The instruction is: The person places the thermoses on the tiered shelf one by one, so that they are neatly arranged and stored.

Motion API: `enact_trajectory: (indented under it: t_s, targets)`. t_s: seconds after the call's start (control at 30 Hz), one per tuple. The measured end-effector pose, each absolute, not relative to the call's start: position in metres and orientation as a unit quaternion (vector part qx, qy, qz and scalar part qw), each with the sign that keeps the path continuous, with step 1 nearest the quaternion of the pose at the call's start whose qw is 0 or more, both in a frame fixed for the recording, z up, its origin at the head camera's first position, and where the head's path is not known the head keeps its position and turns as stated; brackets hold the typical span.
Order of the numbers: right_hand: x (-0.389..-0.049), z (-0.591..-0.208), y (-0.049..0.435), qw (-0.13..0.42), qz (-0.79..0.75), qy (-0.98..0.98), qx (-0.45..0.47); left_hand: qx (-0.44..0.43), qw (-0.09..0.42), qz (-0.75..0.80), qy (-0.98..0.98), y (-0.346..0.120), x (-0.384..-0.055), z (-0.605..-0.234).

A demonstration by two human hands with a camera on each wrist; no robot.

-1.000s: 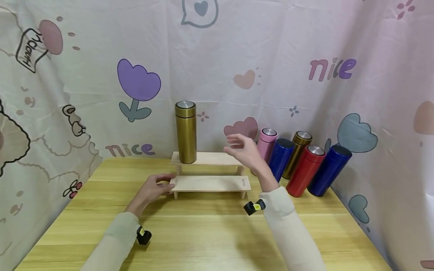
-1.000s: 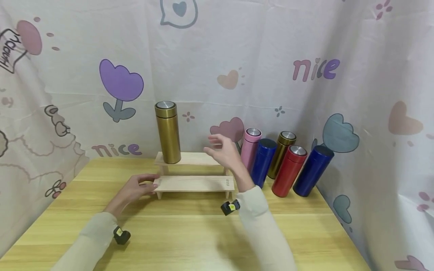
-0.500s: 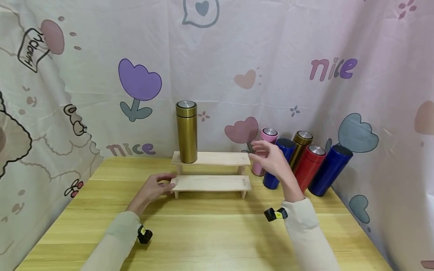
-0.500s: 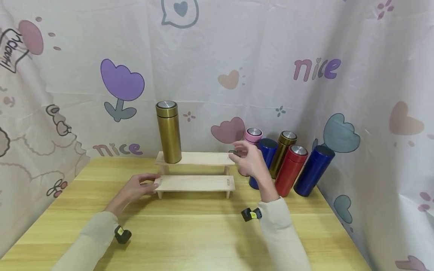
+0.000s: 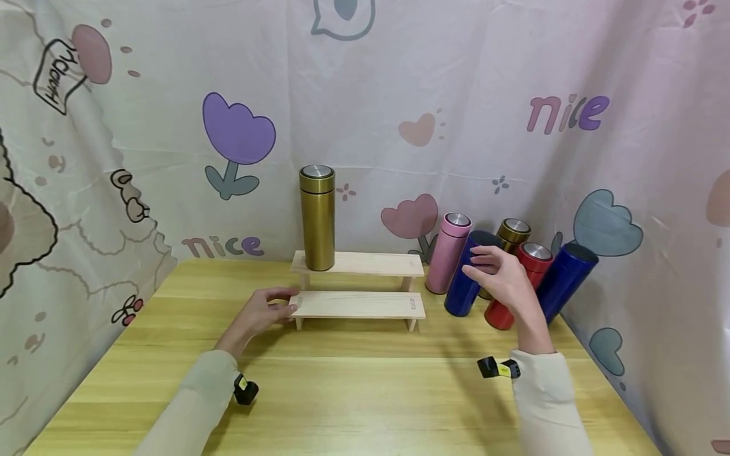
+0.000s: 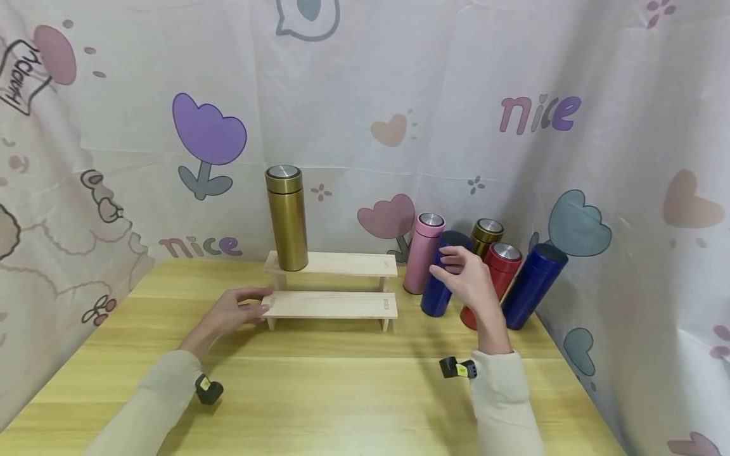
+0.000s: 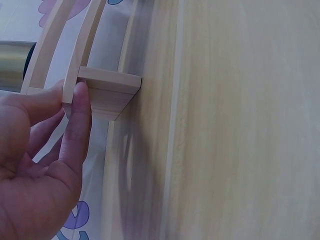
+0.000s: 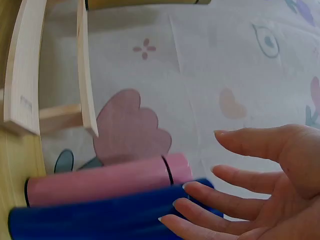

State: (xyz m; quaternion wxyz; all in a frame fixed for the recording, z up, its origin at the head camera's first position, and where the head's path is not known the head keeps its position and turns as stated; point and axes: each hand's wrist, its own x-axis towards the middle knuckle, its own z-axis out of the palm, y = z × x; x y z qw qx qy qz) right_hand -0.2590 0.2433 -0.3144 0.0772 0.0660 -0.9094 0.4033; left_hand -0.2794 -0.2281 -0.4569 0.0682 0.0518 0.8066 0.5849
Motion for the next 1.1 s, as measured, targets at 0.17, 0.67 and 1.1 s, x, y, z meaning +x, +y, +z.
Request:
enact_trajectory:
  t_s: [0.17,0.67,1.1]
  targets:
    - [-0.260,-0.321,0.257,0.075,0.402,-0.911,0.049,0.053,0.065,0.589,0.804,-0.228,-0.280,-0.458]
    - [-0.267,-0.338,0.284,0.043,0.398,-0.916,-0.024,0.051,0.067,0.584,0.808,-0.229,-0.280,-0.459]
    - [-0.283,-0.360,0.284,0.017,0.366,-0.930,-0.033,0.055,0.063,0.581,0.809,-0.228,-0.279,-0.458]
